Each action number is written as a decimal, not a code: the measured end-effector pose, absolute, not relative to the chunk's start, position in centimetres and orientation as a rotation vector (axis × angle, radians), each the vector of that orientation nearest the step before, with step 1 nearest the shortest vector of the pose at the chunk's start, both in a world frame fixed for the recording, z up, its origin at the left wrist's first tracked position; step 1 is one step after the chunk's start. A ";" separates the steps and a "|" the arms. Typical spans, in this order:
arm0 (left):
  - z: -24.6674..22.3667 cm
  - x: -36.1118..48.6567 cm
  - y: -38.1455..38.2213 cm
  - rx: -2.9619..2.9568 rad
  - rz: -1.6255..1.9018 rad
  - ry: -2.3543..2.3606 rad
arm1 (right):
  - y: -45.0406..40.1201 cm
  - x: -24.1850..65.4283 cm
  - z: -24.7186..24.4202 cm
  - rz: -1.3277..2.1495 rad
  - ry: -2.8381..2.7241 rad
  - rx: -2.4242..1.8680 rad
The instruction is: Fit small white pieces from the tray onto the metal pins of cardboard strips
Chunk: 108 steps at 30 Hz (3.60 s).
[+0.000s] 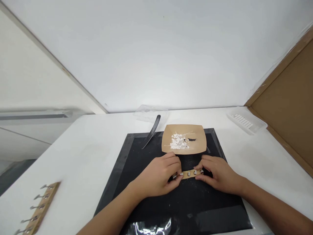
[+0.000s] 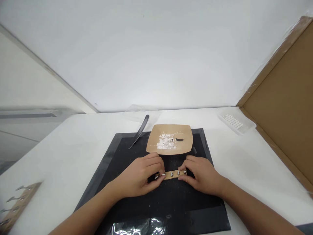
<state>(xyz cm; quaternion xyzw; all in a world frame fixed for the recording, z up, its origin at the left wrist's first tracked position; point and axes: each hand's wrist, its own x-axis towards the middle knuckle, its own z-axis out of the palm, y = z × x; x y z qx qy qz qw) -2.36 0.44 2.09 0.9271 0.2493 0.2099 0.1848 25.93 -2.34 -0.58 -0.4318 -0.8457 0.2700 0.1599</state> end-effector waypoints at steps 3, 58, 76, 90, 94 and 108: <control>2.1 -2.4 0.6 2.606 0.577 0.690 | -2.3 25.9 -0.6 0.773 -2.416 -1.235; 2.5 -2.7 0.7 2.436 0.582 0.626 | -2.3 26.2 -0.6 0.763 -2.429 -1.189; 3.0 -2.6 0.3 2.458 0.514 0.703 | -2.3 26.1 -0.5 0.776 -2.407 -1.180; 2.8 -2.5 0.1 2.495 0.480 0.840 | -2.3 26.1 -0.6 0.773 -2.413 -1.174; 2.7 -2.3 -0.1 2.500 0.490 0.812 | -2.3 26.1 -0.5 0.772 -2.421 -1.179; 2.3 -2.4 0.0 2.497 0.528 0.712 | -2.3 26.1 -0.4 0.790 -2.410 -1.184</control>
